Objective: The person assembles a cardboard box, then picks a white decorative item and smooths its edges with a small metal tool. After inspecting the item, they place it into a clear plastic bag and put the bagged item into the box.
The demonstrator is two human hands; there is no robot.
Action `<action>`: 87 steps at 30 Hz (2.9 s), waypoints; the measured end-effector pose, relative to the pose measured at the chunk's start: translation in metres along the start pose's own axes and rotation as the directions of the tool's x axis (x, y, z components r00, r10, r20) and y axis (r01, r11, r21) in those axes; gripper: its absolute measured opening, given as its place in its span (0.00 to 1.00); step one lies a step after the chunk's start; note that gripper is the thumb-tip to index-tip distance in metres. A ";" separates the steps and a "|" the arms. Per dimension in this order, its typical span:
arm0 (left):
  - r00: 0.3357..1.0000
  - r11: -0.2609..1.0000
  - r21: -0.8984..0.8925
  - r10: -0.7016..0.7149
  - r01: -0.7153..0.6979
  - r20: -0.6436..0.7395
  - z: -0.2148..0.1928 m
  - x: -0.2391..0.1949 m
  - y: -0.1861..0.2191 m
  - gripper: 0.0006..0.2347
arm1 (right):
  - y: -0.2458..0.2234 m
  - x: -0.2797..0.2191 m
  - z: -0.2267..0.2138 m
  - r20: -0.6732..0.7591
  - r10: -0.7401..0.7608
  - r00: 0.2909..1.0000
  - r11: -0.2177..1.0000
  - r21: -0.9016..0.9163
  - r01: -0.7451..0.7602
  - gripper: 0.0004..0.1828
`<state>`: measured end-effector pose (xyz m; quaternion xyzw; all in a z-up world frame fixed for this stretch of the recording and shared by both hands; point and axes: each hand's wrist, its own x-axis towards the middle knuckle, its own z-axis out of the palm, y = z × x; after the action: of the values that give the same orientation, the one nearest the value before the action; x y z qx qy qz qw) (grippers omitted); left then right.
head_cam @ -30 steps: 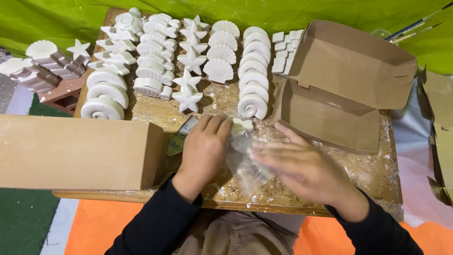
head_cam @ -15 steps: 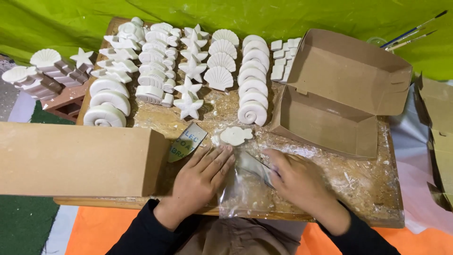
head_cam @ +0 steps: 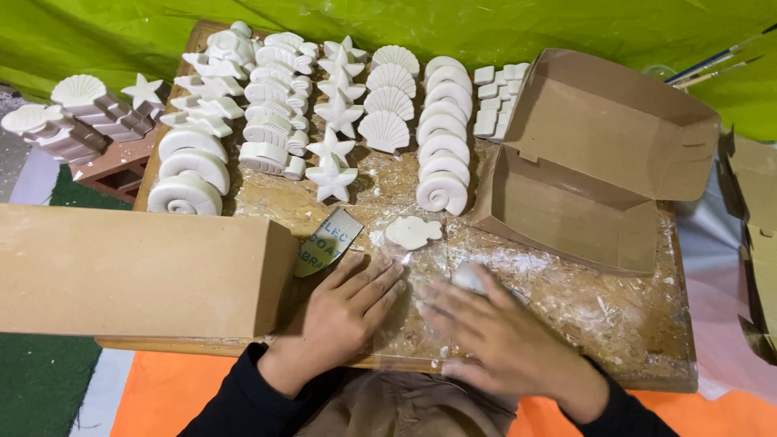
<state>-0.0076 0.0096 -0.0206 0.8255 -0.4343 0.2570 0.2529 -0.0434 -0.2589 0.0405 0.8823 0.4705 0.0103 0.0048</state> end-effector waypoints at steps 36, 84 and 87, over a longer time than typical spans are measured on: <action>0.966 0.957 -0.190 -0.183 0.217 0.183 -0.001 -0.002 0.003 0.25 | 0.029 0.028 0.017 0.002 -0.035 0.999 0.994 0.104 0.035 0.51; 0.855 0.788 -0.331 -0.473 0.519 0.214 -0.010 -0.005 0.012 0.09 | 0.003 0.031 0.012 -0.185 0.371 0.910 0.928 0.036 -0.371 0.31; 0.905 0.852 -0.309 -0.411 0.423 0.105 -0.011 0.001 0.010 0.04 | 0.000 0.037 0.003 -0.239 0.316 0.918 0.943 -0.027 -0.331 0.34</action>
<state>-0.0173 0.0109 -0.0099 0.8512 -0.2855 0.1068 0.4273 -0.0228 -0.2287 0.0376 0.9400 0.3149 0.1293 -0.0222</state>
